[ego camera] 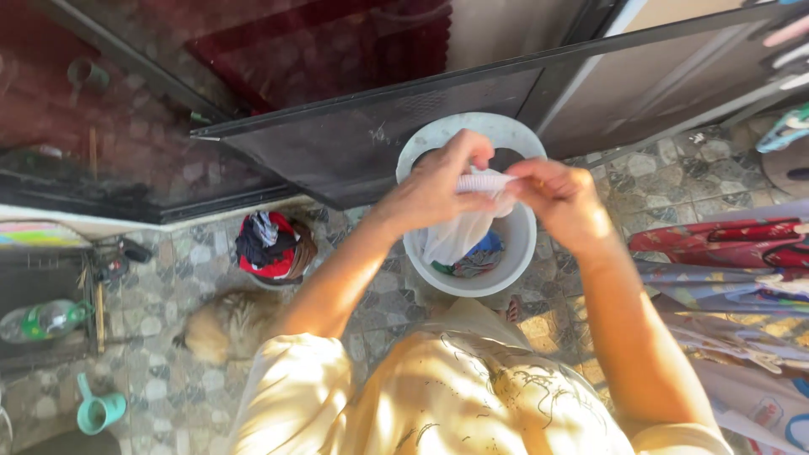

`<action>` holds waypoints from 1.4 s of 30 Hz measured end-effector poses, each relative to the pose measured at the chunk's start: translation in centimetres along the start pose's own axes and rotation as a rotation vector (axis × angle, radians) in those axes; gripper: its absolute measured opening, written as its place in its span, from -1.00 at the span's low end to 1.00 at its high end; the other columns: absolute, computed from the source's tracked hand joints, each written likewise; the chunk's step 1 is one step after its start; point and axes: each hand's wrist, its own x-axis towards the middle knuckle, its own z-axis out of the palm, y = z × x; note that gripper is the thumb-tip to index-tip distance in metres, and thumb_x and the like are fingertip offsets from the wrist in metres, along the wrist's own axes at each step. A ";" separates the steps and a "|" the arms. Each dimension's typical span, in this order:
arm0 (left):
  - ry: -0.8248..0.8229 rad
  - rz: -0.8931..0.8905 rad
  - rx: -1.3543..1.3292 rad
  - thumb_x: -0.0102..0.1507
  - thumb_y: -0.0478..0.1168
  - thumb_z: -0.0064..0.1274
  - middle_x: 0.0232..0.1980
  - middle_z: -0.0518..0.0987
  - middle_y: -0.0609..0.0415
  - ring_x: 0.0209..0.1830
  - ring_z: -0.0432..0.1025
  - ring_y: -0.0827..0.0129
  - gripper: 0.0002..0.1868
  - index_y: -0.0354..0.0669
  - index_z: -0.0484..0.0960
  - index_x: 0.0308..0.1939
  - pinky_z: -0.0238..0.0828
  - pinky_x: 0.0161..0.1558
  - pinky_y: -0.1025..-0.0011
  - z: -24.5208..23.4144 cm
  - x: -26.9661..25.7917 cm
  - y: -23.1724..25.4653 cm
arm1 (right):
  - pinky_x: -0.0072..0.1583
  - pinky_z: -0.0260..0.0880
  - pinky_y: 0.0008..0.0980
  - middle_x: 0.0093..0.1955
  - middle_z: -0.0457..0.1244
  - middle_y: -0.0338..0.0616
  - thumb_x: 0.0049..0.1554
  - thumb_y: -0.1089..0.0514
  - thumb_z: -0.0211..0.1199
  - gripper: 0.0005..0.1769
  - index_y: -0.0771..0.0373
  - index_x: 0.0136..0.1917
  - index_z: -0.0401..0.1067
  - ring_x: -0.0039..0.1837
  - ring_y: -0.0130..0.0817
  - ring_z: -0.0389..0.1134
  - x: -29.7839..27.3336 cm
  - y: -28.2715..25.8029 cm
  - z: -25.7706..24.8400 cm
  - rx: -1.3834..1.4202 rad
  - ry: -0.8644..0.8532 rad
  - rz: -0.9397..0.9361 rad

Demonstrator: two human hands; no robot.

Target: Hanging various items of wet laundry on a drying rack and using clothespins.

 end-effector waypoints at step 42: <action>-0.697 0.871 -0.237 0.27 -0.15 0.33 -0.07 0.60 0.05 -0.12 0.57 0.21 -0.68 -0.14 0.58 0.01 0.55 -0.11 0.35 18.6 7.3 18.3 | -0.27 0.20 -0.45 -0.26 0.23 -0.33 0.23 0.12 0.20 -0.77 0.17 -0.02 0.66 -0.33 -0.47 0.21 -46.9 -15.8 -11.7 -0.663 0.522 0.381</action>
